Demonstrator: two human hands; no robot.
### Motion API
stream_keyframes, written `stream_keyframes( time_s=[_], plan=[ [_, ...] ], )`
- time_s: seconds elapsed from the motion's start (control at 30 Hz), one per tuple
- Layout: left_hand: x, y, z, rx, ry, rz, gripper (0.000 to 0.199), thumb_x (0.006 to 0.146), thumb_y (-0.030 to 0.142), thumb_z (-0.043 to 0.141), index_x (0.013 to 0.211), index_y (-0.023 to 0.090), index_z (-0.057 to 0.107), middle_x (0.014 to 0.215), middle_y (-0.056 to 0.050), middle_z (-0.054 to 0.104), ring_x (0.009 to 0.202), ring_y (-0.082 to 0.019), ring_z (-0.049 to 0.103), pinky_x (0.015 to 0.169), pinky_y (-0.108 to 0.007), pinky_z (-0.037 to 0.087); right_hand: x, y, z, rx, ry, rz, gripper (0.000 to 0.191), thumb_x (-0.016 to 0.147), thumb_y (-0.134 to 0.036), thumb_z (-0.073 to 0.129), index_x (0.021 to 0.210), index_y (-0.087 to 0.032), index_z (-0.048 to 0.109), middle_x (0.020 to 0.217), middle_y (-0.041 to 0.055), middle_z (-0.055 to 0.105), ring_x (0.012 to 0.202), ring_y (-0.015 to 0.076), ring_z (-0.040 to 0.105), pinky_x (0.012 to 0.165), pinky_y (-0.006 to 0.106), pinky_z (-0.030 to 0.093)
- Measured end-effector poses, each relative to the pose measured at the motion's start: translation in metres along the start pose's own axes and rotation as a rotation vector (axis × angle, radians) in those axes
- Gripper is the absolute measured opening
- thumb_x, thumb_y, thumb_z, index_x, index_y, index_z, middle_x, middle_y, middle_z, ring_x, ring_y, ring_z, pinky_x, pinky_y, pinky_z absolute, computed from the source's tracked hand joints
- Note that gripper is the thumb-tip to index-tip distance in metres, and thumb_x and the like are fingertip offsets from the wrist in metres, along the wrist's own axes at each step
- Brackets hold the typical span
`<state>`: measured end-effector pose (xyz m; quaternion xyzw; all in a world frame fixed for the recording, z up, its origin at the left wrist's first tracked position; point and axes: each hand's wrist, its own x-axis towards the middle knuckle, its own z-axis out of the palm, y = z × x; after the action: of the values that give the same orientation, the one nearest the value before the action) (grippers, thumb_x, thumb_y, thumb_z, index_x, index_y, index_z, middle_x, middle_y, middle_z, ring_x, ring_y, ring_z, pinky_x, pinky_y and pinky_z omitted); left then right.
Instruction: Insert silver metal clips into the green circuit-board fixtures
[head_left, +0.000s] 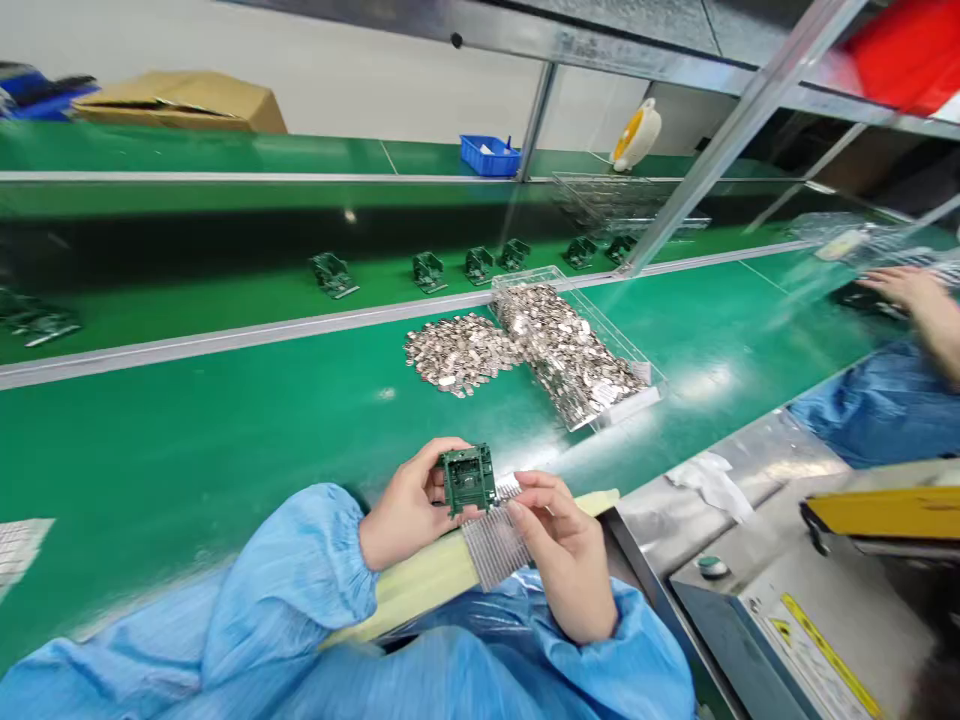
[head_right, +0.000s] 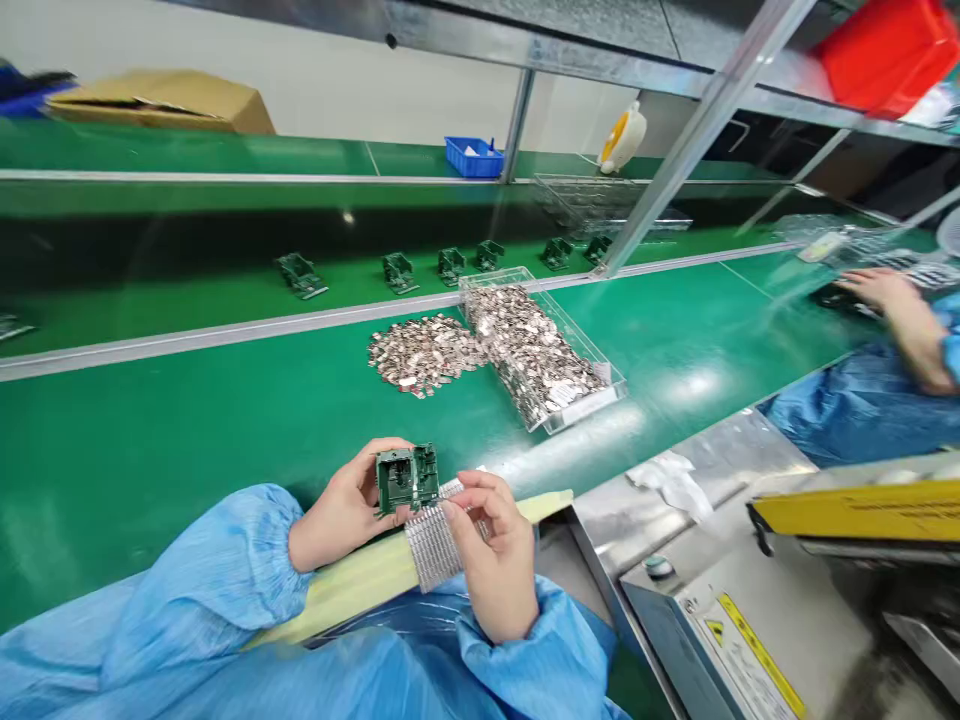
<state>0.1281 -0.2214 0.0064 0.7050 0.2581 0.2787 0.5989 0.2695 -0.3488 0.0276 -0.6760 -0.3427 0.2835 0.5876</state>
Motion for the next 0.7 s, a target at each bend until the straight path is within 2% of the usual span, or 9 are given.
stream_keyframes(
  time_s=[0.1, 0.3, 0.5, 0.7],
  plan=[
    [0.001, 0.002, 0.019, -0.144, -0.075, -0.057, 0.052, 0.067, 0.030, 0.080, 0.111, 0.022, 0.051, 0.096, -0.003, 0.064, 0.080, -0.016, 0.065, 0.069, -0.027, 0.056, -0.004, 0.006, 0.006, 0.008, 0.050, 0.008, 0.017, 0.079, -0.036, 0.071, 0.075, -0.020, 0.072, 0.110, 0.0115, 0.063, 0.103, 0.0251, 0.059, 0.080, 0.034, 0.050],
    [-0.001, -0.004, 0.021, -0.152, -0.118, -0.137, 0.049, 0.069, 0.024, 0.076, 0.113, 0.022, 0.054, 0.084, 0.000, 0.064, 0.068, -0.013, 0.061, 0.061, -0.022, 0.051, -0.004, 0.010, 0.019, 0.040, 0.071, 0.022, 0.009, 0.076, -0.028, 0.072, 0.071, -0.020, 0.070, 0.108, 0.0104, 0.061, 0.106, 0.0263, 0.057, 0.085, 0.037, 0.048],
    [-0.004, -0.007, 0.020, -0.090, -0.143, -0.099, 0.046, 0.074, 0.022, 0.070, 0.117, 0.024, 0.053, 0.085, 0.001, 0.062, 0.069, -0.012, 0.059, 0.061, -0.023, 0.049, -0.003, 0.007, 0.023, -0.019, 0.099, 0.011, 0.013, 0.076, -0.029, 0.072, 0.067, -0.020, 0.067, 0.103, 0.0098, 0.062, 0.105, 0.0258, 0.057, 0.086, 0.037, 0.048],
    [-0.007, -0.003, 0.016, -0.017, -0.189, 0.002, 0.039, 0.084, 0.020, 0.055, 0.123, 0.023, 0.049, 0.087, -0.003, 0.063, 0.074, -0.015, 0.062, 0.062, -0.024, 0.050, -0.005, 0.010, 0.020, -0.091, 0.093, -0.017, 0.019, 0.081, -0.034, 0.068, 0.071, -0.019, 0.064, 0.095, 0.0079, 0.062, 0.090, 0.0216, 0.059, 0.077, 0.033, 0.049]
  ],
)
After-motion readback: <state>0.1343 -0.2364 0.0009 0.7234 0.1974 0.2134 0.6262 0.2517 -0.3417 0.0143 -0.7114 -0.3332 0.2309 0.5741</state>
